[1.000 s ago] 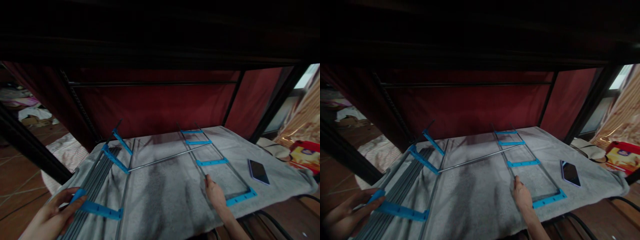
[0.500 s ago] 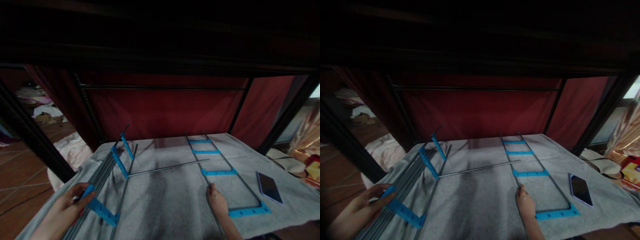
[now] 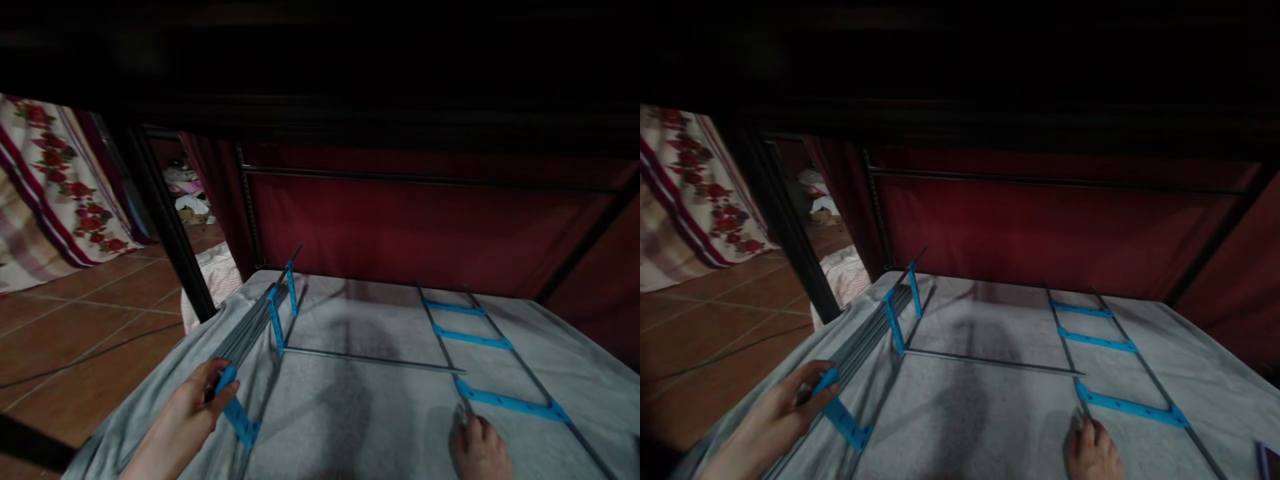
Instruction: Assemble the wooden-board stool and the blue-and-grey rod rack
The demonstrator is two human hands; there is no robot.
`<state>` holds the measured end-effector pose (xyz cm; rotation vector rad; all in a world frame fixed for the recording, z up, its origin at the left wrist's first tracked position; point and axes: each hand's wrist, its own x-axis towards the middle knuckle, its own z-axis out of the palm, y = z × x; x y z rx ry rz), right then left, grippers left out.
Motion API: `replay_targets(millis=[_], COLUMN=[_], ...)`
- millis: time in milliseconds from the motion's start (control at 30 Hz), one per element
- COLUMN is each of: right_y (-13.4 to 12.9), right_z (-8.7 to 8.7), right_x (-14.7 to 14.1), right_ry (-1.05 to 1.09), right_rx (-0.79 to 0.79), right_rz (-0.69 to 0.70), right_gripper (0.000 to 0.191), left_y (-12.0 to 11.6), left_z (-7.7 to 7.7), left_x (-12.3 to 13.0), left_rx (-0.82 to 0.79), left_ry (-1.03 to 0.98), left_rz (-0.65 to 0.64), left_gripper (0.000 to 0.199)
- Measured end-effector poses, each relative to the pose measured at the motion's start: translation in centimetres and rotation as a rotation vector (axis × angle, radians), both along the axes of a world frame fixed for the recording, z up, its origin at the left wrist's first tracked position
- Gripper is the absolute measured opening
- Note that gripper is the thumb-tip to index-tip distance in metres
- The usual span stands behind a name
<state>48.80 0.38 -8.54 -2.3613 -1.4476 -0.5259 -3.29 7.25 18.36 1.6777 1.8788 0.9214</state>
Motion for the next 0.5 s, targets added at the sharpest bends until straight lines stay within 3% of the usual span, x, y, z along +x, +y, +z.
replay_targets(millis=[167,267,333,400,500], right_y=[3.9,5.6,6.0,5.8,5.1], right_z=[-3.3,-5.6,-6.6,-7.0,-6.2], right_x=[-4.6,-7.9,-9.5,-10.6,-11.6], right_ry=[0.145,0.208,0.219,0.217,0.212], right_rx=[0.120,0.104,0.092,0.094,0.096], right_rz=[0.354,0.408,0.404,0.380,0.342], right_gripper=[0.043,0.039,0.038,0.040,0.043], left_y=[-1.0,-0.9,-0.2,1.1,3.8], left_z=[0.3,0.9,0.4,-1.1,-5.4], left_x=[-0.4,-0.4,-1.0,-2.2,-4.2], left_rx=[0.028,0.002,-0.060,-0.075,0.008], left_ry=[0.031,-0.013,-0.104,-0.185,-0.122], left_rz=[0.000,-0.022,-0.025,-0.015,0.034], left_gripper=[0.043,0.043,0.045,0.047,0.033])
